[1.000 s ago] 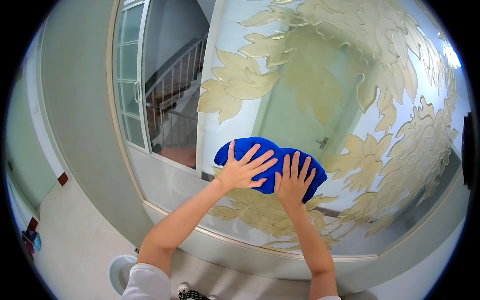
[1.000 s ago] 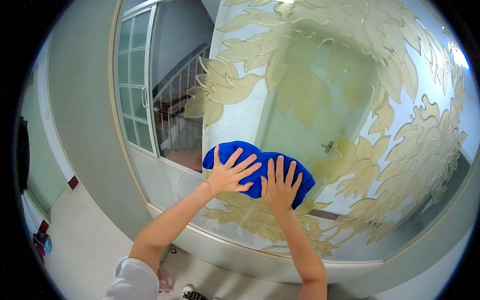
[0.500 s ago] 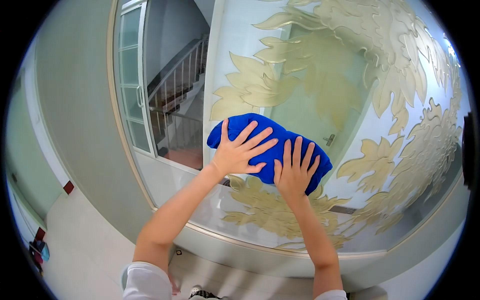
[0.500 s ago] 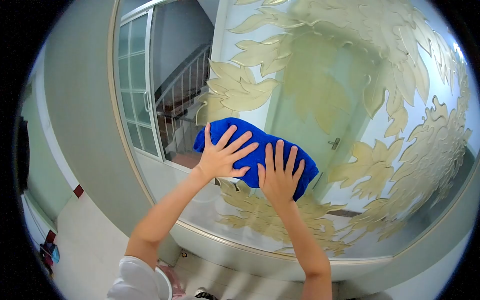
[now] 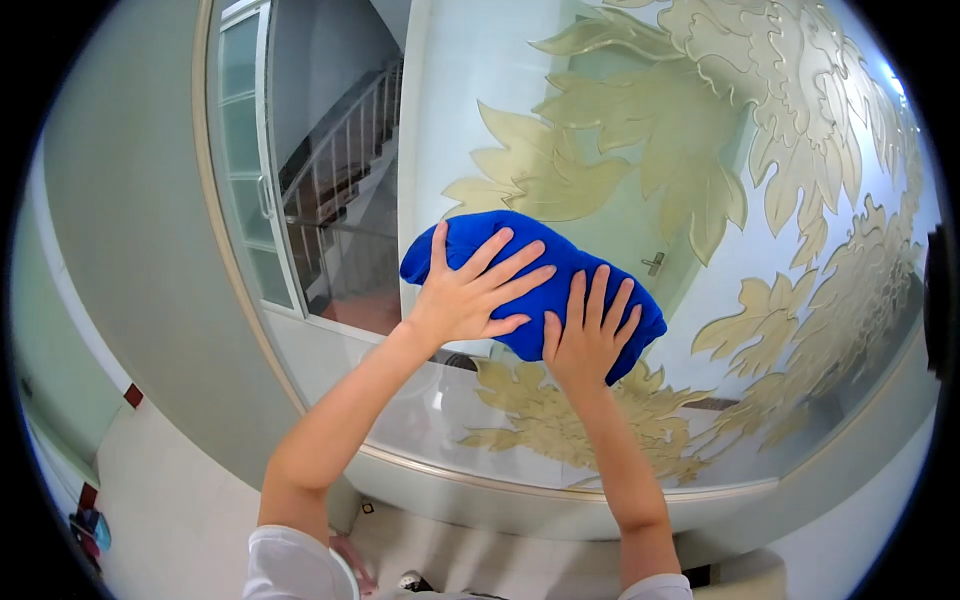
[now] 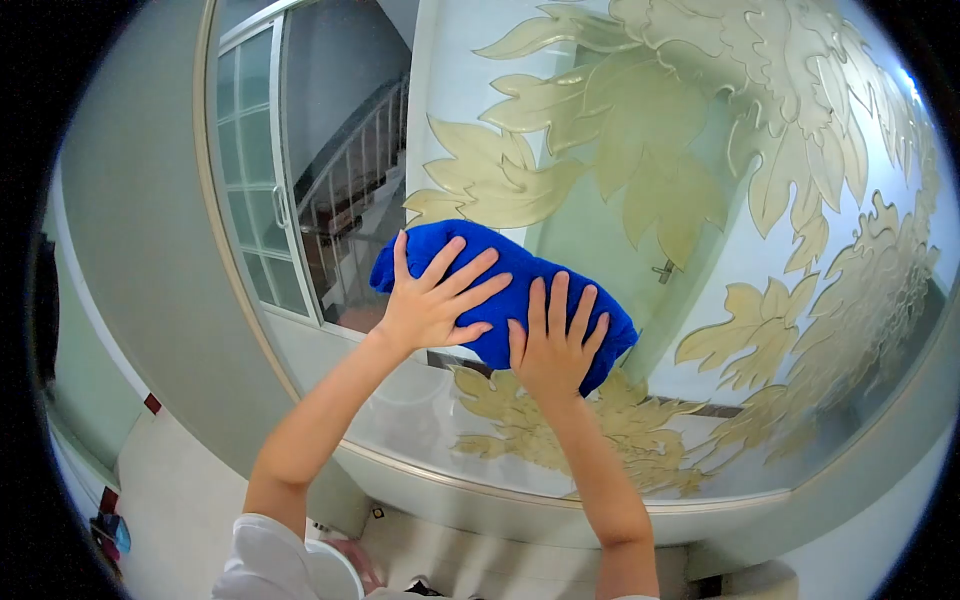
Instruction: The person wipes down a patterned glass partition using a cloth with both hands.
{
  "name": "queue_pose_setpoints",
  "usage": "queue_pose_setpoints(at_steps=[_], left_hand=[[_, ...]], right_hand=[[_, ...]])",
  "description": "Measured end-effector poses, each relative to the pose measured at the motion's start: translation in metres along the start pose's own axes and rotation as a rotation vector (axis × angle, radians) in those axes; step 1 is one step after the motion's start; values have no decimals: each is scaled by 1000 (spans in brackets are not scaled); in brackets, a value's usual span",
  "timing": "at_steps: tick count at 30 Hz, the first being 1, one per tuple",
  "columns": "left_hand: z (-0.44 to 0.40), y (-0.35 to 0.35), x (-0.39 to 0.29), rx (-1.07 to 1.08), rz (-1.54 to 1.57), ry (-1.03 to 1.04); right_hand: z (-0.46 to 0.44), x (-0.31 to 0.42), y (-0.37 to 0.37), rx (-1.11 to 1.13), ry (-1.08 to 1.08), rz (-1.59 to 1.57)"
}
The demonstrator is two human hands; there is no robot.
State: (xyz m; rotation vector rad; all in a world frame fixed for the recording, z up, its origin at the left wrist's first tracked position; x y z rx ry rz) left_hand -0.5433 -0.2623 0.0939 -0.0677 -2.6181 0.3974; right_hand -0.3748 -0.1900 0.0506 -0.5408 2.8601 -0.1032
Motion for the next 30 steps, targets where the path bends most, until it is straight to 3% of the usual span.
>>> queue_pose_setpoints(at_steps=[4, 16, 30], left_hand=[[21, 1, 3, 11, 100, -35], [76, 15, 8, -47, -19, 2], [83, 15, 19, -19, 55, 30]], right_hand=[[13, 13, 2, -12, -13, -12], [51, 46, 14, 33, -81, 28], [46, 53, 17, 65, -125, 20]])
Point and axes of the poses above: each hand's wrist, its own z-axis away from the middle knuckle, its own y-axis out of the palm, x = y × z, the point moved 2 cm from there along -z, towards the middle knuckle, and after that the axes turned 9 degrees about z, right-handed, at the moved point
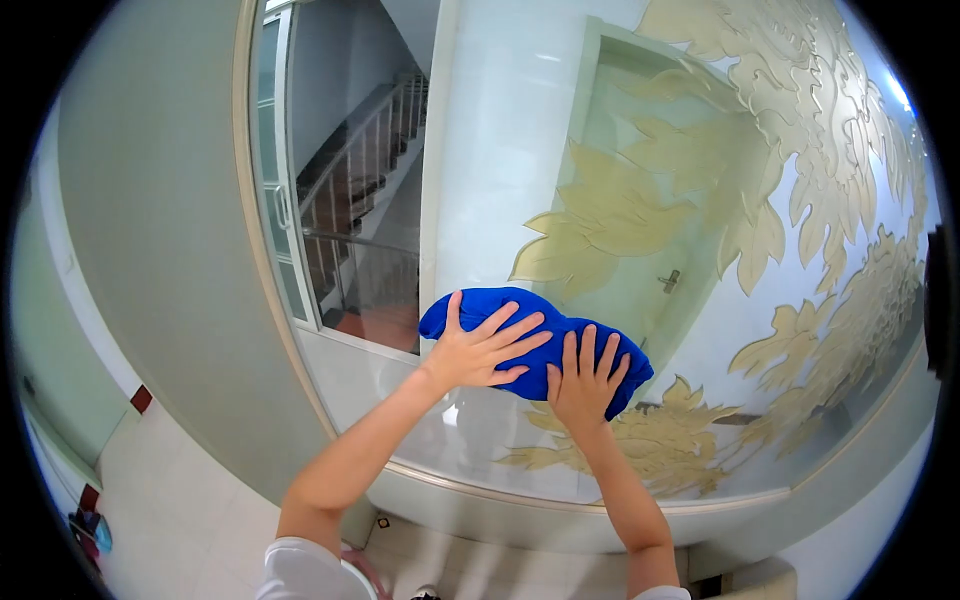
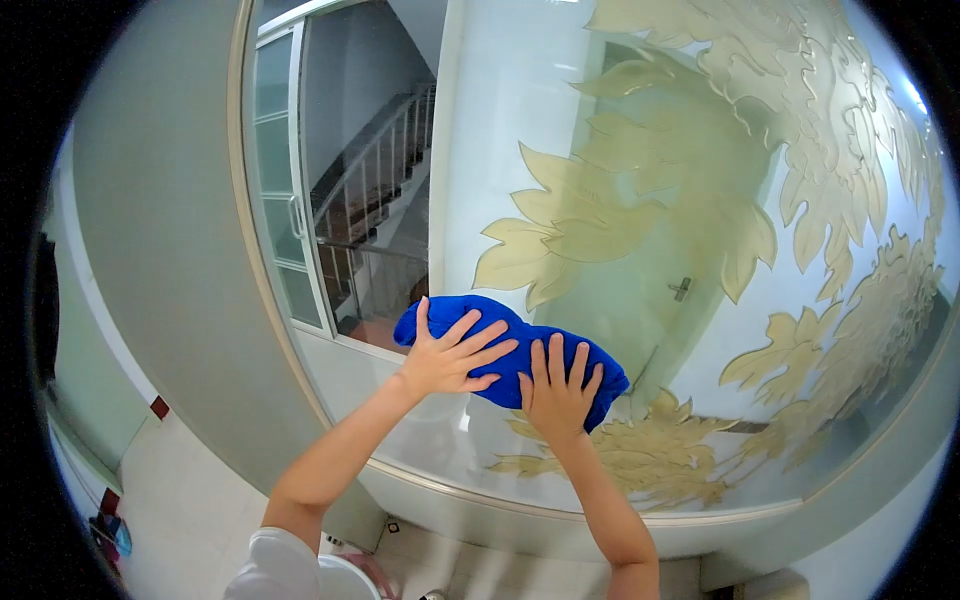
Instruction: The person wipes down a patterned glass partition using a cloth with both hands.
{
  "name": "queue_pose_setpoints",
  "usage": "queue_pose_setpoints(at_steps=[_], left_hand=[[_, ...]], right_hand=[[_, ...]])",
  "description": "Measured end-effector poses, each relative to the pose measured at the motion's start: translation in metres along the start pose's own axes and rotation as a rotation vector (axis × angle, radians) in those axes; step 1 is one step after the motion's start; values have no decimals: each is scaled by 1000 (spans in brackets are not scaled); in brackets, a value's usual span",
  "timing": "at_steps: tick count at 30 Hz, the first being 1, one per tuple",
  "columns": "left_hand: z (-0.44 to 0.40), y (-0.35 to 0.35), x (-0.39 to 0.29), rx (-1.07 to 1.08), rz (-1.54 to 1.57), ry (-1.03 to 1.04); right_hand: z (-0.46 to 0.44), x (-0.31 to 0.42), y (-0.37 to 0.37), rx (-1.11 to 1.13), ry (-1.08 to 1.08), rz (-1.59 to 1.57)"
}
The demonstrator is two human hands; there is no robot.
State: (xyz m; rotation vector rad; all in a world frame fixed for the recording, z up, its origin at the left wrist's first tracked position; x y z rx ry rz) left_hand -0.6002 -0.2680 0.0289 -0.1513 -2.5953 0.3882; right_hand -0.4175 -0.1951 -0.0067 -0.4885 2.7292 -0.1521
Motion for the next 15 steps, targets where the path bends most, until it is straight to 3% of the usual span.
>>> queue_pose_setpoints(at_steps=[15], left_hand=[[-26, -27, 29, -12, 51, -106]], right_hand=[[-59, 12, -19, -58, 69, -25]])
Point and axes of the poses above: each hand's wrist, its own z-axis away from the middle knuckle, its own y-axis out of the palm, x = y × z, the point moved 2 cm from there along -z, towards the middle knuckle, and after that the axes turned 9 degrees about z, right-handed, at the moved point
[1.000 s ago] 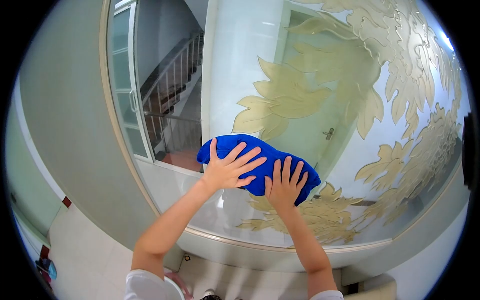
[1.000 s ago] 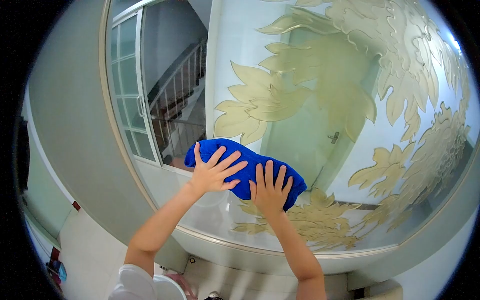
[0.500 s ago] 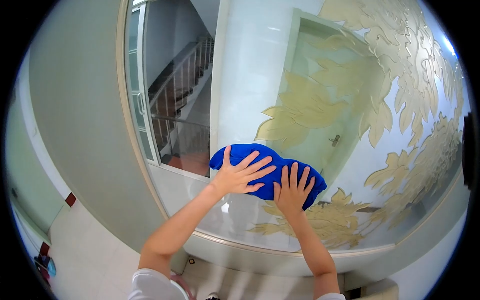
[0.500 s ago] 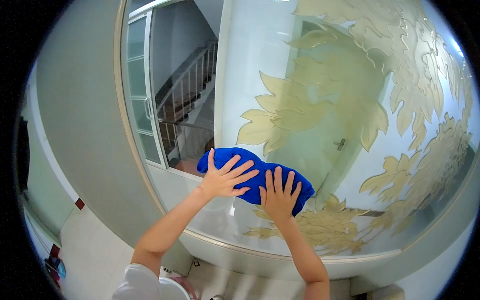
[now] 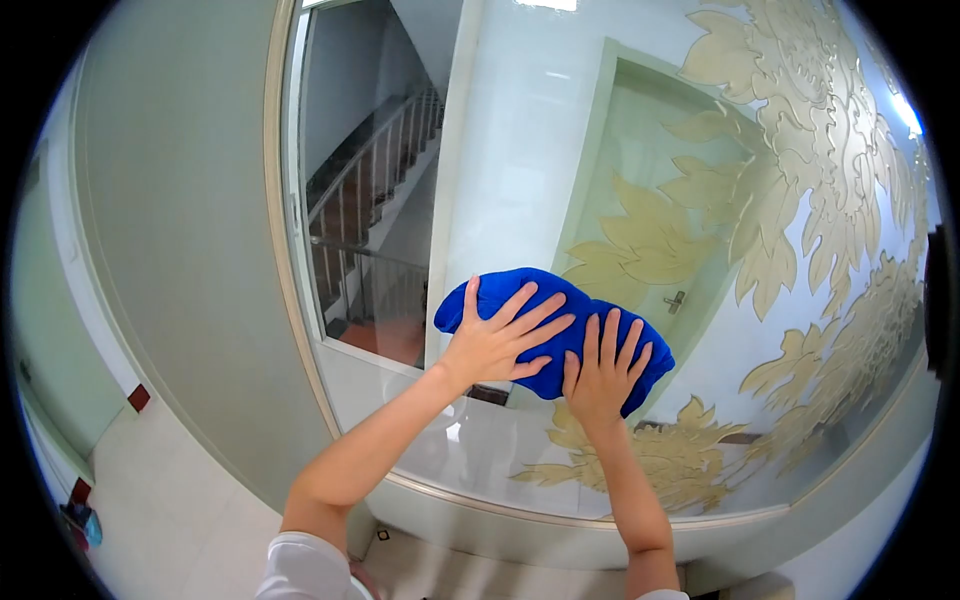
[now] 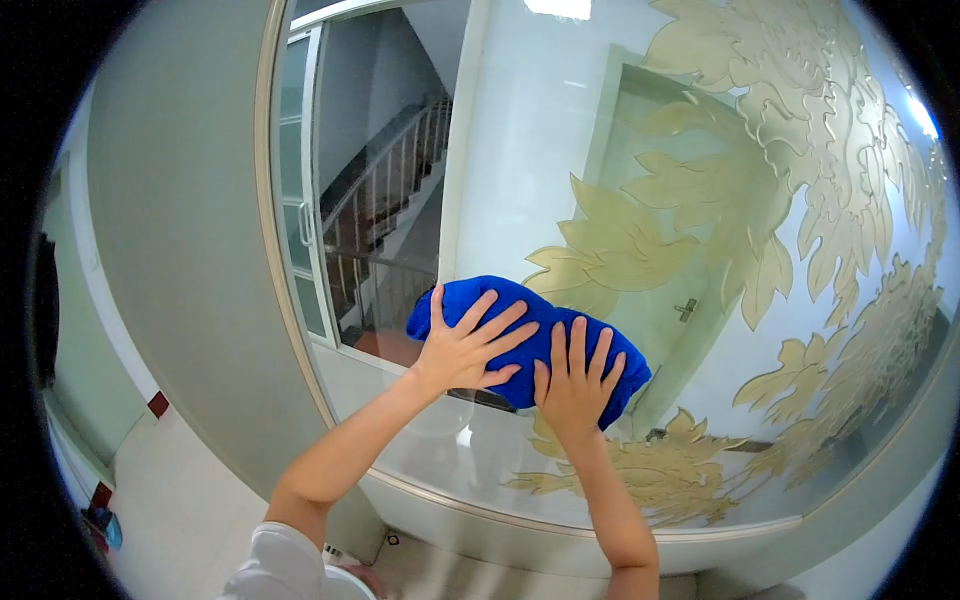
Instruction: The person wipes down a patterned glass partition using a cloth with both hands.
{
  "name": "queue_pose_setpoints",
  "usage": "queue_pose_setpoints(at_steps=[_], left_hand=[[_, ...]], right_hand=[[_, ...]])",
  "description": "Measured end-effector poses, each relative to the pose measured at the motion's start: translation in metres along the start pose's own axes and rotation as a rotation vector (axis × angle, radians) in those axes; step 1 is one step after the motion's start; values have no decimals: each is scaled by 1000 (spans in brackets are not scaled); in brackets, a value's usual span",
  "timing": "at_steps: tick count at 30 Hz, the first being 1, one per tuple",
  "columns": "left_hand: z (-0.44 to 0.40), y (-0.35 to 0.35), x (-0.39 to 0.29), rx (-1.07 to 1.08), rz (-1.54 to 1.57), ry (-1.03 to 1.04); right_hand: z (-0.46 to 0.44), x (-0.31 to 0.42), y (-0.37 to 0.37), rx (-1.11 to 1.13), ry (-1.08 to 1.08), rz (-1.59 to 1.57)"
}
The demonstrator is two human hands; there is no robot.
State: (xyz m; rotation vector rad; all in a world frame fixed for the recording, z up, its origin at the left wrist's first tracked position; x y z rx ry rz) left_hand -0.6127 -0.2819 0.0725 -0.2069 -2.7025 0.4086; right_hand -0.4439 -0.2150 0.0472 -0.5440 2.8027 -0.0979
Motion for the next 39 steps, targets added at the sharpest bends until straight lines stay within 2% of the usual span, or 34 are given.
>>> queue_pose_setpoints(at_steps=[13, 28, 39], left_hand=[[-37, -33, 32, -64, -28, -31], [-7, -26, 47, -36, -9, -5], [27, -13, 54, -31, -46, -20]], right_hand=[[-65, 20, -15, -40, 60, -28], [-38, 51, 0, -5, 82, -13], [-15, 68, 15, -19, 20, -3]])
Point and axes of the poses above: each hand's wrist, its own z-axis away from the middle knuckle, its own y-axis out of the palm, x = y × z, the point moved 2 cm from there along -z, towards the middle knuckle, and after that the axes turned 9 degrees about z, right-handed, at the moved point
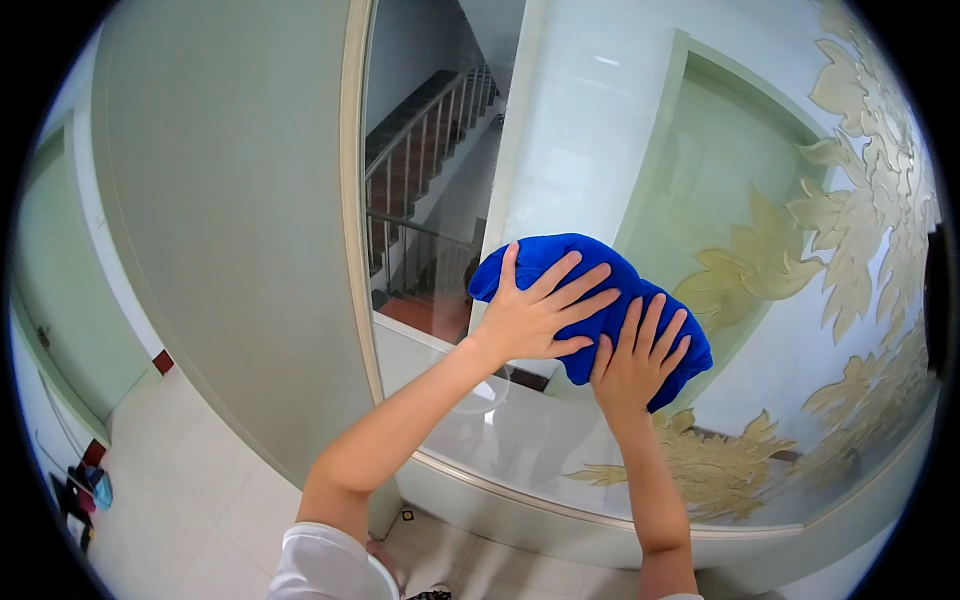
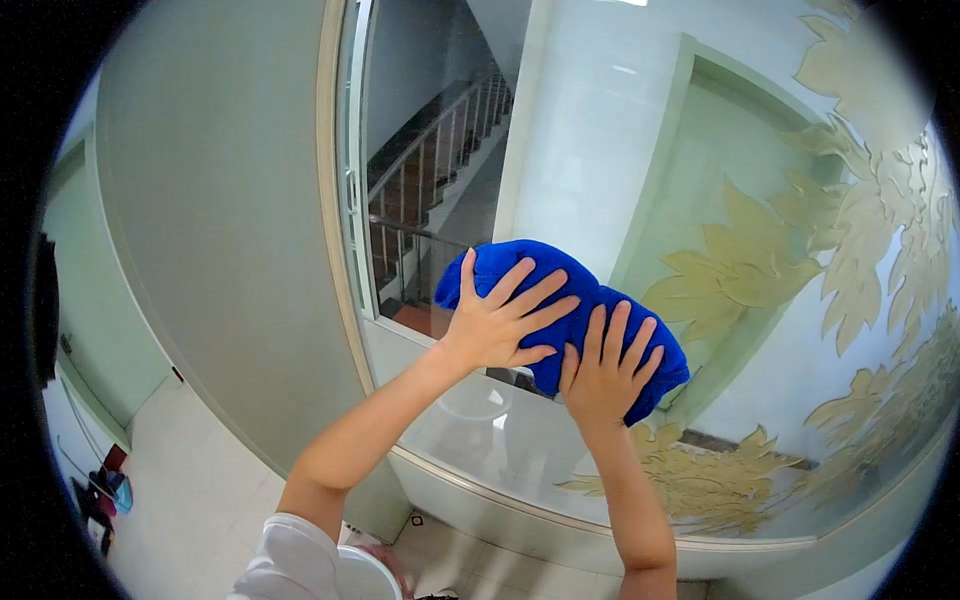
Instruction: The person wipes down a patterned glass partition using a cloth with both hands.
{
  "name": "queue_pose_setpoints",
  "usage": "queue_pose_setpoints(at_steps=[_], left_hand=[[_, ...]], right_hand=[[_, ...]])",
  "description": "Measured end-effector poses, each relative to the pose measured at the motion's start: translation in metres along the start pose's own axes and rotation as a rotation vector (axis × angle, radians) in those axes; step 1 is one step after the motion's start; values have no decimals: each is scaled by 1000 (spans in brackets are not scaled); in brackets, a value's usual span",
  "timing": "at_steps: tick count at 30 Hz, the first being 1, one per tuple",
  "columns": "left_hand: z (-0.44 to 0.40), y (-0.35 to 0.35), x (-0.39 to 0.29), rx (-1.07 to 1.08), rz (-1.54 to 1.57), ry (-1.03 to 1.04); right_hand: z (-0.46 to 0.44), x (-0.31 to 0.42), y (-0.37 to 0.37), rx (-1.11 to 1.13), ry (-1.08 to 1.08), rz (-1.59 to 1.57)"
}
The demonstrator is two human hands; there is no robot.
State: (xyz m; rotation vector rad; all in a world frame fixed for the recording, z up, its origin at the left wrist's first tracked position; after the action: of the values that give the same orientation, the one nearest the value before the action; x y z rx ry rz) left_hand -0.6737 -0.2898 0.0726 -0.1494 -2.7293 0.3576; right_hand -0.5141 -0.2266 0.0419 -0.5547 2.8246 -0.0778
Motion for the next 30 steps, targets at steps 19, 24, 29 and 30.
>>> queue_pose_setpoints(at_steps=[19, 24, 29, 30], left_hand=[[43, -11, 25, -2, -43, -23], [27, -25, 37, -32, -10, -84], [11, -33, 50, -62, 0, -100], [8, -36, 53, -65, -1, -99]], right_hand=[[-15, 47, -9, 17, -139, 20], [-42, 52, -14, 9, -144, 10], [-65, 54, -16, -27, -125, -26], [-70, 55, -17, -30, -126, -25]])
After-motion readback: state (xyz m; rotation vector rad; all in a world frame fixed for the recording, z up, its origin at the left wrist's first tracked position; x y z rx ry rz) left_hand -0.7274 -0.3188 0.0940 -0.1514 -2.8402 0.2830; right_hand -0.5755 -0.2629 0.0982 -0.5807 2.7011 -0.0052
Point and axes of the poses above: each hand's wrist, its own z-axis away from the middle knuckle, its own y-axis out of the palm, x = y × z, the point moved 2 cm from there along -z, towards the middle knuckle, and after that the axes turned 9 degrees about z, right-handed, at the moved point
